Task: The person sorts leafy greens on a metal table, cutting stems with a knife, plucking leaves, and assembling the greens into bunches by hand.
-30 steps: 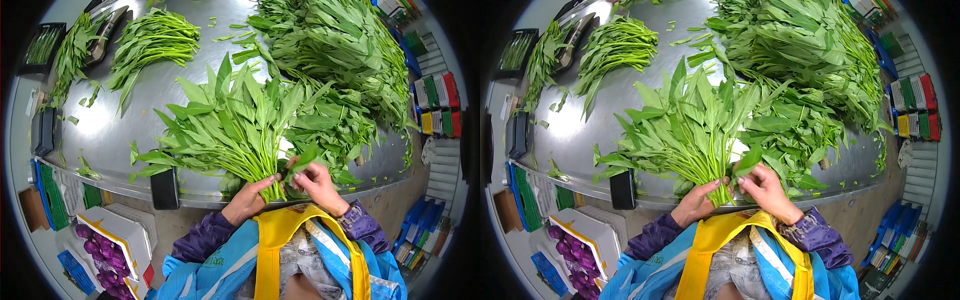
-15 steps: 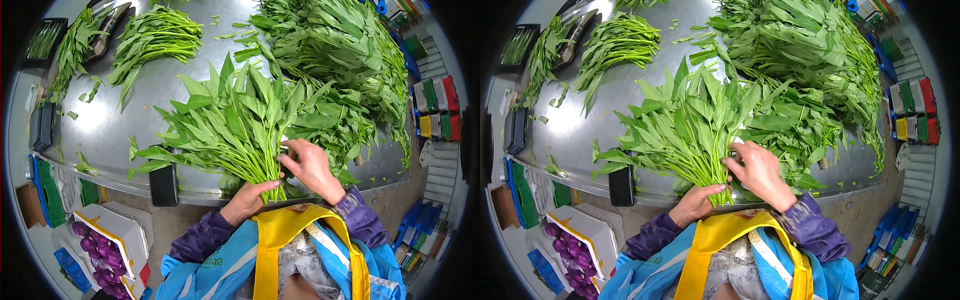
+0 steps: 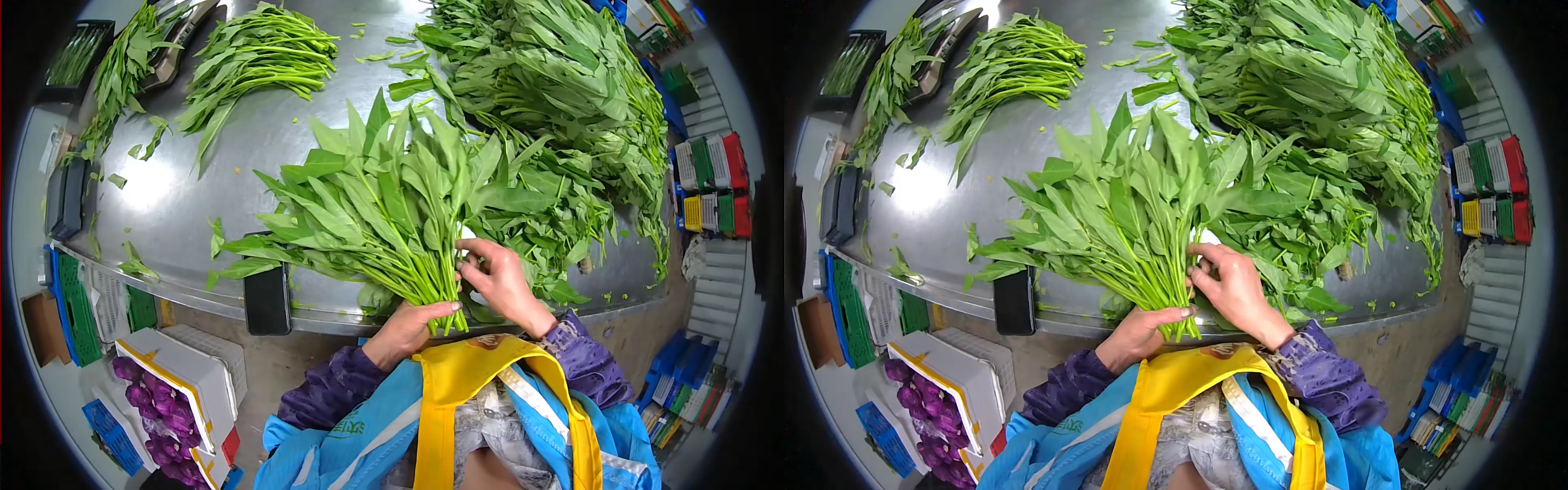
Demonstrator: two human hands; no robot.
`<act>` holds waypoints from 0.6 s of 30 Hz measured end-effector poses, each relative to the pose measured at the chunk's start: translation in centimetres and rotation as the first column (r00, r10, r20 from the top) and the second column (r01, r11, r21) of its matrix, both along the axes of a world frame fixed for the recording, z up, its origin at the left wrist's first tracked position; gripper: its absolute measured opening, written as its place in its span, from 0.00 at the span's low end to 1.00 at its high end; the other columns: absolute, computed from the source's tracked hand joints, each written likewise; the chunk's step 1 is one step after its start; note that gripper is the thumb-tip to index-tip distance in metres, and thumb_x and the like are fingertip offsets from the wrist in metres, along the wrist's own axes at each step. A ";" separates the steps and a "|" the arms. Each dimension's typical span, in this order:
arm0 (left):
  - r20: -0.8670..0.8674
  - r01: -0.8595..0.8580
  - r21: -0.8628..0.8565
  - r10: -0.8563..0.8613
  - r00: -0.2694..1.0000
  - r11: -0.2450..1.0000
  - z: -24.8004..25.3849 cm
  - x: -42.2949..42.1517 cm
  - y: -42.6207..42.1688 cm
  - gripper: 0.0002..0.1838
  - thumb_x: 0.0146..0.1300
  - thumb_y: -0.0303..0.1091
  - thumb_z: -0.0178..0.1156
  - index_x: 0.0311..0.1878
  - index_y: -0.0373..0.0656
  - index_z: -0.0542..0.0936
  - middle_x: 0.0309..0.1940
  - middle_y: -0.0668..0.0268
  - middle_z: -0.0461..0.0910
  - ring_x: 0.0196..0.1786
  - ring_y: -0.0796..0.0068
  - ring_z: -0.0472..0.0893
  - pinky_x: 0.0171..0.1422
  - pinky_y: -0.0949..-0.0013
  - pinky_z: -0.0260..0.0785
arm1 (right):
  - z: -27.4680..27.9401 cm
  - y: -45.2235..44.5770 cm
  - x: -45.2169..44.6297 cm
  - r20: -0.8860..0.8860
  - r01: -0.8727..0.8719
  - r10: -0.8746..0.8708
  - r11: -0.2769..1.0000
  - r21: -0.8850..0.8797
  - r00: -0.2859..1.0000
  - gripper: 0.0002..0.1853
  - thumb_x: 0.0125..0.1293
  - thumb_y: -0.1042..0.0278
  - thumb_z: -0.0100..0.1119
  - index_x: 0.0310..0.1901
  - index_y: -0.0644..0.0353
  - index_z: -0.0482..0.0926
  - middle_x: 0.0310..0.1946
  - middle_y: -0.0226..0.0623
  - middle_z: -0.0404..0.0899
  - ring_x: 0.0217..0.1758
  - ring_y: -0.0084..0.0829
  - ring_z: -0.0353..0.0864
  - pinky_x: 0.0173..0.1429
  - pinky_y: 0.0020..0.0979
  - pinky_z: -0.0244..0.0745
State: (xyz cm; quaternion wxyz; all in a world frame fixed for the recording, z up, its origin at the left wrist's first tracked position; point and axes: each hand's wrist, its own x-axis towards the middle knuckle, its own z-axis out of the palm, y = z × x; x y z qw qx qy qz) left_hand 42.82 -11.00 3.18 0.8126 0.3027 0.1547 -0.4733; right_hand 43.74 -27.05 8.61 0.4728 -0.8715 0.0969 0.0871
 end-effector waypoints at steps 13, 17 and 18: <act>-0.019 0.058 -0.053 -0.059 0.998 0.997 -0.2 0.2 0.0 0.22 0.54 0.21 0.59 0.54 0.41 0.70 0.45 0.63 0.77 0.49 0.73 0.75 0.55 0.68 0.67 | 2.6 -0.9 -0.1 -0.328 0.258 -0.065 0.764 0.591 0.942 0.05 0.61 0.72 0.54 0.36 0.61 0.71 0.24 0.26 0.74 0.22 0.13 0.72 0.21 0.15 0.60; 0.025 0.020 -0.035 -0.019 1.000 0.999 -0.5 -0.2 -0.4 0.21 0.54 0.22 0.60 0.53 0.41 0.71 0.45 0.66 0.77 0.48 0.74 0.75 0.54 0.70 0.67 | 2.8 0.0 0.1 -0.018 -0.158 0.158 0.957 -0.243 0.987 0.07 0.55 0.70 0.61 0.29 0.61 0.72 0.20 0.30 0.73 0.24 0.18 0.74 0.25 0.21 0.66; 0.028 0.015 -0.035 -0.014 1.000 0.999 -0.3 -0.1 -0.7 0.21 0.54 0.22 0.60 0.53 0.41 0.71 0.45 0.66 0.77 0.48 0.74 0.75 0.54 0.70 0.67 | 1.6 -0.5 -0.3 0.006 -0.144 0.146 0.979 -0.146 0.989 0.07 0.54 0.70 0.61 0.29 0.61 0.72 0.20 0.29 0.72 0.23 0.19 0.73 0.25 0.21 0.66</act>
